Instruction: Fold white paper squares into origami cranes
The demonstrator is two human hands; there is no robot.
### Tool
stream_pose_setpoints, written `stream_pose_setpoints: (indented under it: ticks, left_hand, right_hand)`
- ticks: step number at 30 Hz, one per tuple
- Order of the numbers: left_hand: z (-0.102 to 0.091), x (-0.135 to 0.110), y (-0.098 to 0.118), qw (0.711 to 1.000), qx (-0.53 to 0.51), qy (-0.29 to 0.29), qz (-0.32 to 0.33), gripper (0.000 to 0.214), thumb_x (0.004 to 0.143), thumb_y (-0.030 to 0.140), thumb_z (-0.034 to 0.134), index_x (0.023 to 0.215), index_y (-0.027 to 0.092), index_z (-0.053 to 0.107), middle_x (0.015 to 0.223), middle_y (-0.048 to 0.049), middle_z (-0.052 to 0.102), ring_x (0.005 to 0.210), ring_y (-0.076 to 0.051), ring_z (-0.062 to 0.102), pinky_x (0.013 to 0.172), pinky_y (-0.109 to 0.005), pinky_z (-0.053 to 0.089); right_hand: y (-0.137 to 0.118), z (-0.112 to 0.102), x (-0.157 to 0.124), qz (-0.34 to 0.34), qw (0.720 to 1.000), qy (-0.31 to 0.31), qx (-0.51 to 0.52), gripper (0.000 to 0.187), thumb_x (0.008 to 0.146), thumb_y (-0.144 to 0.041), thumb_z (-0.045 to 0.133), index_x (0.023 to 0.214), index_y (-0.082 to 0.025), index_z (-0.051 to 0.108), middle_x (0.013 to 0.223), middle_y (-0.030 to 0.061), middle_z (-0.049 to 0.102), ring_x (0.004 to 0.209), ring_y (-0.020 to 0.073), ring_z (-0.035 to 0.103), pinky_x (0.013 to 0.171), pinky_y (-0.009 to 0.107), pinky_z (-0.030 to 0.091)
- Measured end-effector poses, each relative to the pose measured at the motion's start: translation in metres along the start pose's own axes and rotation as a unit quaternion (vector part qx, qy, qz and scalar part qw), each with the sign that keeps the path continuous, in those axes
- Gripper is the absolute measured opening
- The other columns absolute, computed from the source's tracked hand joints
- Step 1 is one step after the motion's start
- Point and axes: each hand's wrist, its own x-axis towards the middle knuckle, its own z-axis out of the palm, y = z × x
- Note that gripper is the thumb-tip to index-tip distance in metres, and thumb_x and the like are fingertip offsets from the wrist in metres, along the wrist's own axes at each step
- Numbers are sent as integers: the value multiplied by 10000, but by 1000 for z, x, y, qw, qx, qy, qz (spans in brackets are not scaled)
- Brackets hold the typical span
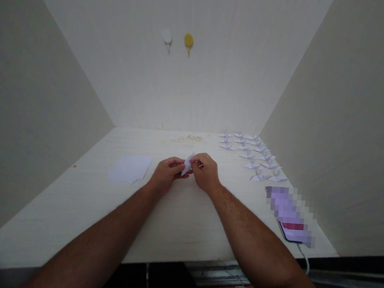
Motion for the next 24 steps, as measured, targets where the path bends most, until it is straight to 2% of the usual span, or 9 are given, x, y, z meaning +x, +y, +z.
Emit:
stream_pose_setpoints:
  ticks: [3, 6, 11, 15, 20, 24]
  left_hand:
    - [0, 0, 0, 1000, -13, 3, 11, 349, 542, 284, 856, 764, 122, 642, 724, -45, 715, 632, -169, 683, 651, -330, 581]
    - [0, -1, 1, 1000, -24, 10, 17, 341, 548, 287, 854, 754, 121, 640, 724, -43, 715, 632, -154, 670, 668, -330, 580]
    - [2, -1, 1, 1000, -18, 9, 16, 325, 559, 301, 845, 725, 119, 632, 695, -46, 707, 614, -149, 662, 678, -332, 575]
    - [3, 1, 0, 999, 0, 25, 28, 299, 563, 296, 830, 694, 122, 626, 652, -33, 689, 585, -136, 645, 675, -320, 568]
    - [1, 3, -1, 999, -1, 21, 36, 278, 580, 297, 821, 685, 129, 627, 650, -22, 682, 610, -139, 652, 732, -339, 568]
    - [0, 3, -1, 999, 3, 21, 38, 245, 600, 280, 802, 683, 130, 626, 656, -27, 681, 612, -141, 649, 732, -342, 564]
  right_hand:
    - [-6, 0, 1, -33, 999, 1, -7, 98, 776, -169, 611, 821, -209, 688, 942, 53, 636, 738, 136, 622, 540, 241, 535]
    - [-11, -1, 1, -37, 999, -13, -13, 103, 759, -177, 649, 842, -209, 702, 961, 57, 597, 697, 118, 596, 509, 230, 526]
    - [-13, -3, 1, -34, 999, -29, -20, 67, 729, -185, 692, 752, -199, 630, 874, 27, 555, 684, 115, 564, 491, 213, 503]
    - [-14, -4, 1, -36, 998, -35, -30, 114, 731, -199, 702, 716, -198, 589, 879, 24, 543, 684, 113, 546, 514, 221, 508]
    - [-14, -5, 2, -57, 995, -34, -74, 56, 766, -171, 661, 746, -203, 621, 828, 23, 559, 702, 131, 537, 559, 244, 477]
    - [-13, -5, 2, -42, 994, -43, -90, 79, 782, -174, 633, 722, -205, 593, 799, 19, 569, 735, 146, 543, 571, 246, 457]
